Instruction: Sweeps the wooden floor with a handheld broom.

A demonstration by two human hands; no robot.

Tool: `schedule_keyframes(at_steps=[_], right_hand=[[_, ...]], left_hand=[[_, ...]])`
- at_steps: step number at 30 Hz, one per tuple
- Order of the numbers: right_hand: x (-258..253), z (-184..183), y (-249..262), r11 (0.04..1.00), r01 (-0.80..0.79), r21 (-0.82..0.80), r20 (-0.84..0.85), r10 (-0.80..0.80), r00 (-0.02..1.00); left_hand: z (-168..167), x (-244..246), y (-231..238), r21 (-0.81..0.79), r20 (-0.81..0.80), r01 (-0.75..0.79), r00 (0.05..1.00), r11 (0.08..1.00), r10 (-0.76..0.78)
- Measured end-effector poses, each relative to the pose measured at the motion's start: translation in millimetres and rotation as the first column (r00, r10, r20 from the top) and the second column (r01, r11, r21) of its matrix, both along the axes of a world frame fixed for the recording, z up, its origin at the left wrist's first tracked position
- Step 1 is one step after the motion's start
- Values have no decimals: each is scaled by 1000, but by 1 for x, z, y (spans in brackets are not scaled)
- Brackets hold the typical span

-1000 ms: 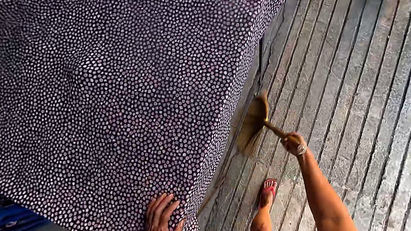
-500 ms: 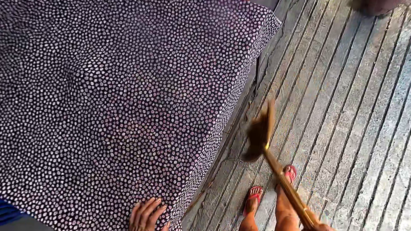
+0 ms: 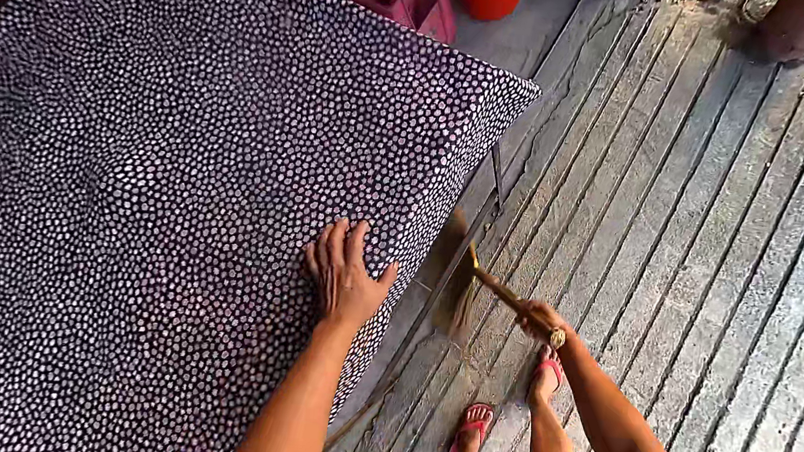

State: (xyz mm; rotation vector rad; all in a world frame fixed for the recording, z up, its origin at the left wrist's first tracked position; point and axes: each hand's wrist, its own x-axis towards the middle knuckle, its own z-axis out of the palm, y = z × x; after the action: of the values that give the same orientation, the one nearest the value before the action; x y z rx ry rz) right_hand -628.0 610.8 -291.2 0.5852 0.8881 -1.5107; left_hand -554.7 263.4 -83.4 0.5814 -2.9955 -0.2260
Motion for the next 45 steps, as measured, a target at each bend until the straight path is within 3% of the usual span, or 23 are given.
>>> schedule_keyframes(at_steps=[3,5,7,9,12,14,16,19,21,23,25,27,30,33,36,39,42,45], right_hand=[[-45,16,-11,931,360,60,156,-365,918],[-43,56,-16,865,483,136,142,-500,854],[-11,127,-18,845,508,167,8,-516,856],[45,201,-12,887,426,180,-62,-422,905],[102,274,12,905,384,184,147,-412,899],[111,288,26,893,421,159,334,-450,828],[101,272,36,907,409,104,436,-411,801],[56,183,40,952,305,-29,432,-263,863],[17,109,41,986,153,-71,329,-121,936],[-11,65,41,998,57,-1,203,-56,978],[-7,68,38,969,228,92,82,-236,968],[22,114,36,906,397,148,-50,-394,918],[78,196,51,876,441,196,-118,-425,897],[106,253,79,897,417,146,-6,-421,907],[106,272,90,916,393,78,235,-400,886],[78,228,87,972,233,9,317,-224,922],[24,152,77,998,26,49,177,-34,984],[-46,107,63,982,8,190,14,-10,1000]], left_hand=[[-2,-3,2,-23,2,-13,1000,1000,13],[-2,-2,3,-39,-13,-10,1000,999,10],[-4,-3,4,-64,-42,-14,999,998,12],[-5,-2,5,-70,-38,-25,999,997,22],[-6,0,6,-72,-25,-36,999,997,34],[-7,1,6,-70,-18,-43,999,997,42],[-6,1,6,-66,-7,-48,999,997,47],[-7,2,5,-70,-3,-54,999,996,54],[-7,3,6,-68,3,-51,999,996,52],[-8,2,6,-76,-3,-49,999,996,49],[-7,2,5,-77,-5,-49,999,996,49],[-6,2,6,-74,-13,-52,999,996,52],[-6,3,7,-64,-11,-51,999,997,50],[-6,1,7,-40,-20,-46,999,998,45],[-8,2,7,-37,-26,-47,999,998,46],[-8,0,5,-55,-30,-47,999,997,45],[-9,3,6,-57,-28,-48,999,997,46],[-8,2,5,-71,-37,-51,998,996,48]])
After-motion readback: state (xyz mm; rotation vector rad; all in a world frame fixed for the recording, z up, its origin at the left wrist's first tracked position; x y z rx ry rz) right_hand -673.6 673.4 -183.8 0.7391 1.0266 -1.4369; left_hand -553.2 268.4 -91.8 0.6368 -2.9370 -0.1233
